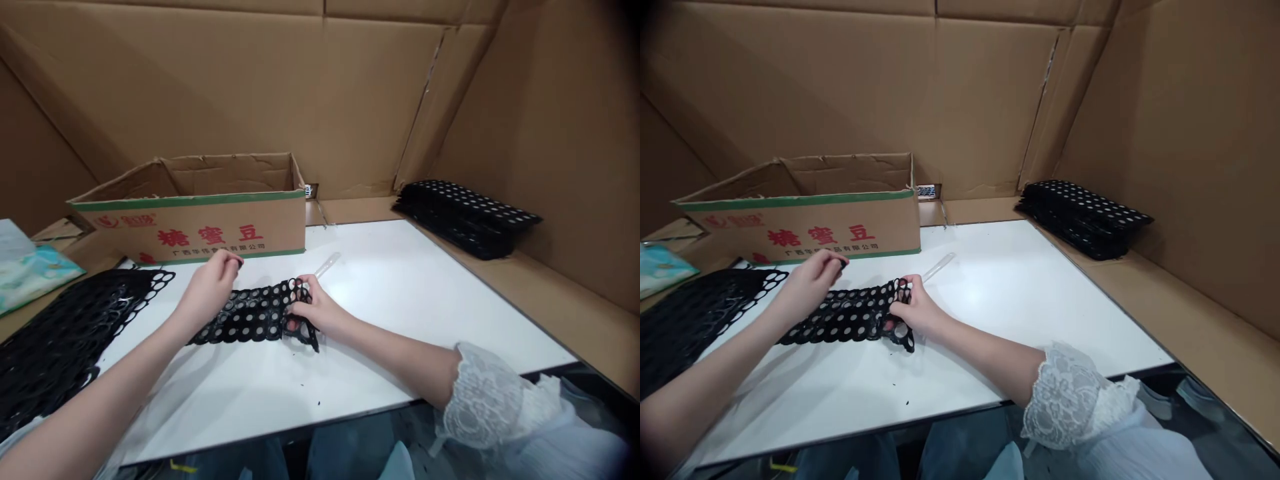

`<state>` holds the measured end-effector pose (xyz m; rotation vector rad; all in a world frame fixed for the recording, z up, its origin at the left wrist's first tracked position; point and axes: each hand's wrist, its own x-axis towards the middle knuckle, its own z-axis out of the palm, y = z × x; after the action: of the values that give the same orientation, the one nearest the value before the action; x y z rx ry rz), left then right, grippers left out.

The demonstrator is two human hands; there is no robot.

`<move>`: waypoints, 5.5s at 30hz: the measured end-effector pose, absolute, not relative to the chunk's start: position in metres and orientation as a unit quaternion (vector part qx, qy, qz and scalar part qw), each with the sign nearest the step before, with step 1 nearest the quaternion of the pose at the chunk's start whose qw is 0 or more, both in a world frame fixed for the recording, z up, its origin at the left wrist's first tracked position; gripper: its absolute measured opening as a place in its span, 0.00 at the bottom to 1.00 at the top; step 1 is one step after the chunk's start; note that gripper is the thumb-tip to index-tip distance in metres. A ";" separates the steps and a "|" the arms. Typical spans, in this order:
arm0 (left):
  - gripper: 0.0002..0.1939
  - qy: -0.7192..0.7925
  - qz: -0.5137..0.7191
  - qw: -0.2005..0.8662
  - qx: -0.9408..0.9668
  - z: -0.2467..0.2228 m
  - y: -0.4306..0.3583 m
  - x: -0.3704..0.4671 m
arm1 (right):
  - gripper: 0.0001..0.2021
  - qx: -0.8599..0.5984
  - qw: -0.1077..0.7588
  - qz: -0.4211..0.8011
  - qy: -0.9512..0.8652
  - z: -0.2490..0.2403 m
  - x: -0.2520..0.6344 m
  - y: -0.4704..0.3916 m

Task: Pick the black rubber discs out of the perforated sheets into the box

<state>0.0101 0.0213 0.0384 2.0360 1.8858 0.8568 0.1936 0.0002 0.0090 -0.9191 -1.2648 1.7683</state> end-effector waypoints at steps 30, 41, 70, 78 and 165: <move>0.22 0.636 0.345 -0.146 0.675 0.132 0.072 -0.042 | 0.19 -0.447 0.199 0.639 -0.593 0.025 0.215 0.004; 0.23 0.595 0.279 -0.183 0.731 0.130 0.085 -0.014 | 0.09 -0.498 0.251 0.446 -0.700 0.007 0.219 0.017; 0.20 0.510 -0.030 0.013 0.859 0.044 -0.010 0.048 | 0.14 -0.451 0.228 0.558 -0.658 0.013 0.213 0.010; 0.19 0.454 -0.008 0.180 0.873 0.048 -0.011 0.042 | 0.08 -0.396 0.224 0.575 -0.680 0.015 0.216 0.009; 0.09 0.515 -0.040 0.053 0.855 0.045 -0.022 0.013 | 0.05 -0.448 0.197 0.593 -0.639 0.010 0.205 -0.008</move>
<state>0.0130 -0.0220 0.0453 2.5994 1.5646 -0.1224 0.2052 -0.0084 0.0100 -1.2552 -1.7894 1.6608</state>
